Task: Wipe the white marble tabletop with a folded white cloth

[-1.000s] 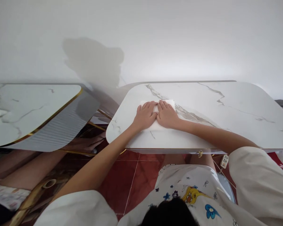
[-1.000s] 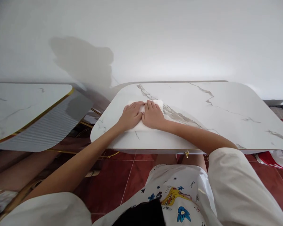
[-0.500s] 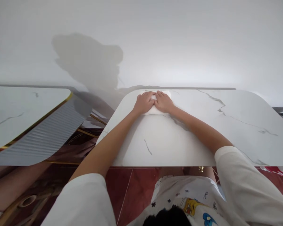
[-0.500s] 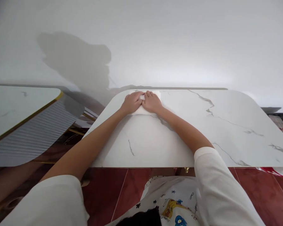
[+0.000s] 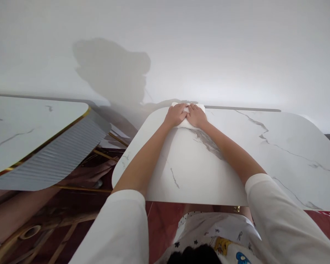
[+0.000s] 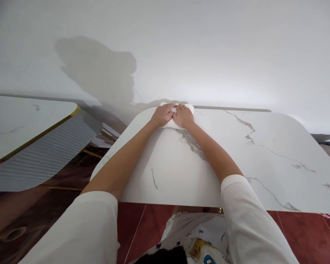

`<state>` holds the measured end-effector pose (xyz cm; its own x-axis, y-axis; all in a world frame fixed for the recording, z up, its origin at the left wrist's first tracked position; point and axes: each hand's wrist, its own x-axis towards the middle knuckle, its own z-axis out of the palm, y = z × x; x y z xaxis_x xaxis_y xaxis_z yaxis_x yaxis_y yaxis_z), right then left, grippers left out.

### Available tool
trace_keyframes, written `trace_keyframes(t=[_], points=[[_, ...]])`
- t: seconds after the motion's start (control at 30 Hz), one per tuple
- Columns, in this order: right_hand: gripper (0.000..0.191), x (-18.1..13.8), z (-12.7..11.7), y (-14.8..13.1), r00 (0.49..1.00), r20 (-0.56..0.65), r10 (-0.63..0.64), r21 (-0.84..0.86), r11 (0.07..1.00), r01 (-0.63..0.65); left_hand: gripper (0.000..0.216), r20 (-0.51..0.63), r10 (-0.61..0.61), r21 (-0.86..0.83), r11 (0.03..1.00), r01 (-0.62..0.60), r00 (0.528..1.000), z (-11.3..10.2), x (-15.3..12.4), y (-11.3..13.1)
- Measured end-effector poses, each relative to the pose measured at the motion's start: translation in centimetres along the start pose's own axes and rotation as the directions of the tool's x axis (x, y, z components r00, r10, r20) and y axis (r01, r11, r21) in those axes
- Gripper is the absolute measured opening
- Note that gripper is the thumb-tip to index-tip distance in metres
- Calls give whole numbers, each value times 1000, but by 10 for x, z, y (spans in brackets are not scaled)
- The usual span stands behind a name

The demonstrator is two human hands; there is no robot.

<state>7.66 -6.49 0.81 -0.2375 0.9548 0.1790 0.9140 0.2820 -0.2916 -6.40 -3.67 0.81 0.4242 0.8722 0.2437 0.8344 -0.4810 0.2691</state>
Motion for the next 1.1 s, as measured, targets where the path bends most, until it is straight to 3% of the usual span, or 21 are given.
trace_keyframes(t=[0.33,0.8,1.1], points=[[58,-7,-1,-2,986,-100,136,-87,986,-144,52,51,128,2,992,-128,990,-2,18,3],[57,-29,-3,-3,980,-105,168,-112,977,-180,51,61,146,-30,989,-144,987,-3,-1,18],[57,-63,-6,-15,984,-89,153,-127,978,-164,50,41,172,-4,985,-172,984,-3,-36,34]])
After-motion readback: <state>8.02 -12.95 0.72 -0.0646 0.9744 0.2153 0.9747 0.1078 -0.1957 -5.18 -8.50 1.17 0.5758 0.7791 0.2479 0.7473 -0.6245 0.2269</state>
